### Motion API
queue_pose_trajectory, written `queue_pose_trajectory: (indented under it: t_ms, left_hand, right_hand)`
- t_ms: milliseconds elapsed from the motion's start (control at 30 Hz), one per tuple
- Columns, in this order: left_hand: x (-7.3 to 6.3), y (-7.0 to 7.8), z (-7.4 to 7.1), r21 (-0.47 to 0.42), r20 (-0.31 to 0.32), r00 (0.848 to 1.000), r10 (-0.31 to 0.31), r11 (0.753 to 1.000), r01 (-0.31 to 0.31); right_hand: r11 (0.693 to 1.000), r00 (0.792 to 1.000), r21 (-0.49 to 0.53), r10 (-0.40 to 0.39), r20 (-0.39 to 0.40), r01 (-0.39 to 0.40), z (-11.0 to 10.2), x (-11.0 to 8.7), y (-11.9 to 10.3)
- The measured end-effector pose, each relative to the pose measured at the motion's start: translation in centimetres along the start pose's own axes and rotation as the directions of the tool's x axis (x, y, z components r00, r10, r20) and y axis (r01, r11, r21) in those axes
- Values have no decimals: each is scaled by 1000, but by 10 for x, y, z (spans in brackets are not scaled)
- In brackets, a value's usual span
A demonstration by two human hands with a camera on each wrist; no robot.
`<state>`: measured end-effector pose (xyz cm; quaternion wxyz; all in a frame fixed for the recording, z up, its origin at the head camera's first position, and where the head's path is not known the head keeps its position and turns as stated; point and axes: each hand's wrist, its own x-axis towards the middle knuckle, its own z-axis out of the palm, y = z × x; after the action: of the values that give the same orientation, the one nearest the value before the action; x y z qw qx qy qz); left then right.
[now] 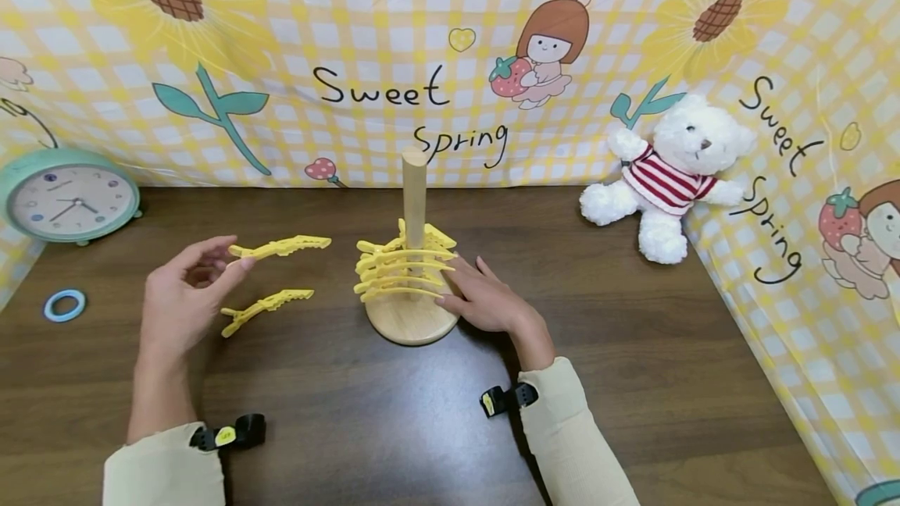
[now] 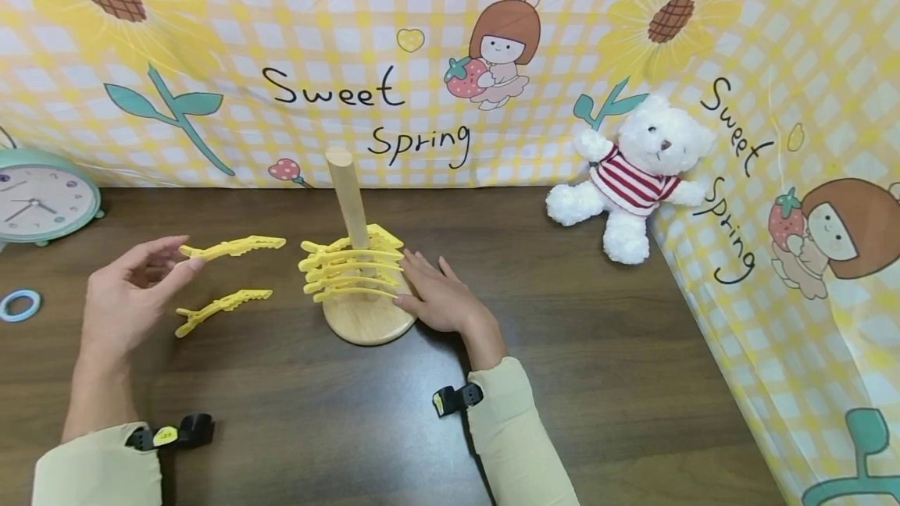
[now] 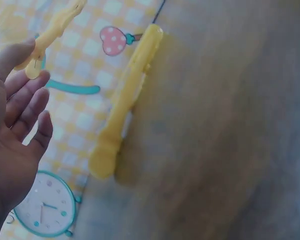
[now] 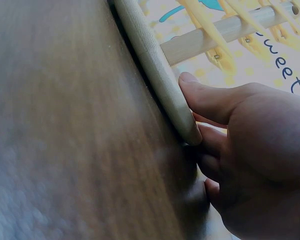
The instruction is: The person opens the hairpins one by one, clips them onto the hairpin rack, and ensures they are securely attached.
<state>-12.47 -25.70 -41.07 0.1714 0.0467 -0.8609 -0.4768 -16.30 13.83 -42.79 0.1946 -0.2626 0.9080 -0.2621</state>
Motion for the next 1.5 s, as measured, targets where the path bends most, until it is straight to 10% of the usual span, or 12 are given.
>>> queue_pose_trajectory:
  t_ms: [800,1500]
  left_hand:
    - [-4,45,0,-69,24,992,122,990,-120]
    - [-7,75,17,-142,-12,899,437,890,-434]
  right_hand:
    - [999,1000,-38,-9,-15,9,1,-1,-2]
    - [993,997,95,-60,-43,64,-2,-1,6]
